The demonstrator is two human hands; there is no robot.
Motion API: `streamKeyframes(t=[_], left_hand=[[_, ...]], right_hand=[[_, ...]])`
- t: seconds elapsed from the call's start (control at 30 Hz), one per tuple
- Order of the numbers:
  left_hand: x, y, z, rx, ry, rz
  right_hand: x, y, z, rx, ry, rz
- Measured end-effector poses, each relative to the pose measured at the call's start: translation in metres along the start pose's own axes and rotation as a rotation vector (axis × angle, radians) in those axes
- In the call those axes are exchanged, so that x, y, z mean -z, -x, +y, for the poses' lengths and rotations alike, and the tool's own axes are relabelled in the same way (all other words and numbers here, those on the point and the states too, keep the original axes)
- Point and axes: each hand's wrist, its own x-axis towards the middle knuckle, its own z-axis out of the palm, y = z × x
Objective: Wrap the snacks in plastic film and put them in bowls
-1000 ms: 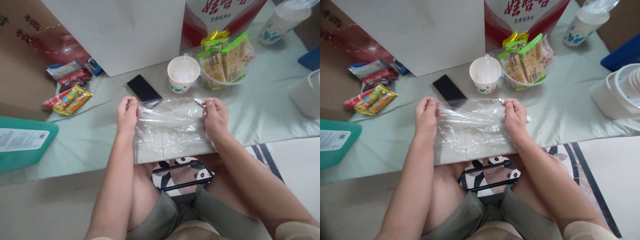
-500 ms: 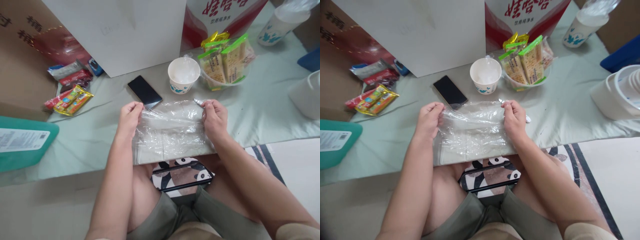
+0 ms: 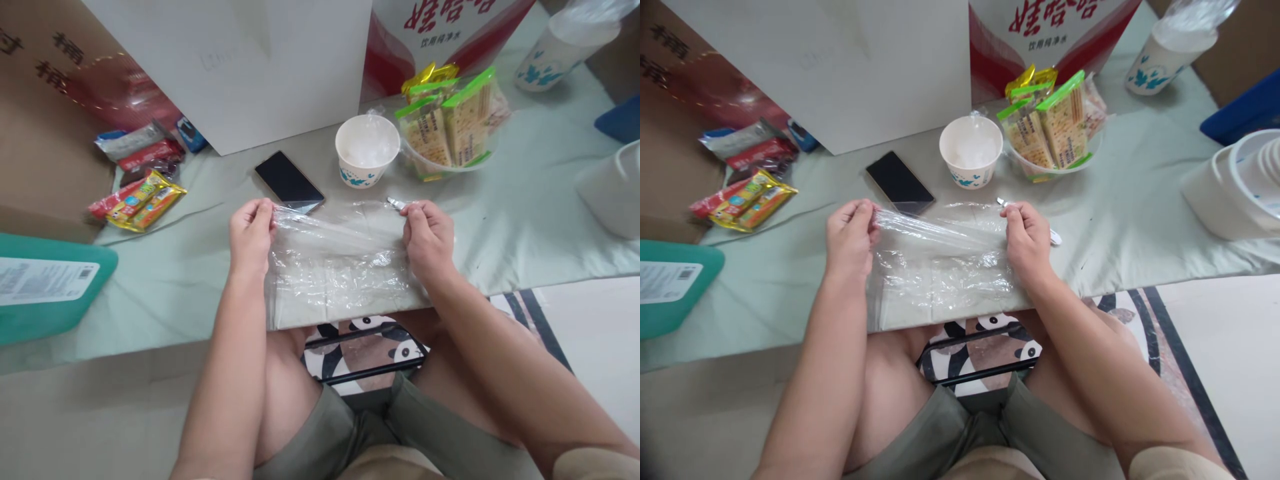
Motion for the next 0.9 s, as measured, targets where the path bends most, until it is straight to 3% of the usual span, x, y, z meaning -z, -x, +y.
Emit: streamKeyframes(t=[0.4,0.6,0.8,0.9], left_hand=[[0.0036,-0.0013,-0.0047,0.016,-0.034,-0.018],[0.0050,-0.0030,-0.0057,-0.098,-0.084,-0.011],[0.0064,-0.0033,-0.0053,0.072,-0.043,-0.144],[0.0053,-0.0023,-0.0060,-0.031,-0.020,-0.098]], right_hand=[[0.0007,0.0015,-0.0001,0.006,0.019,-0.010],[-0.0010,0.0016,-0.0056,-0.014,0.009,-0.003],[0.0012,-0.0012,-0.0063,-0.017,-0.039,0.019],[0.0032,-0.0014,-0.0027,-0.012,-0.071,-0.008]])
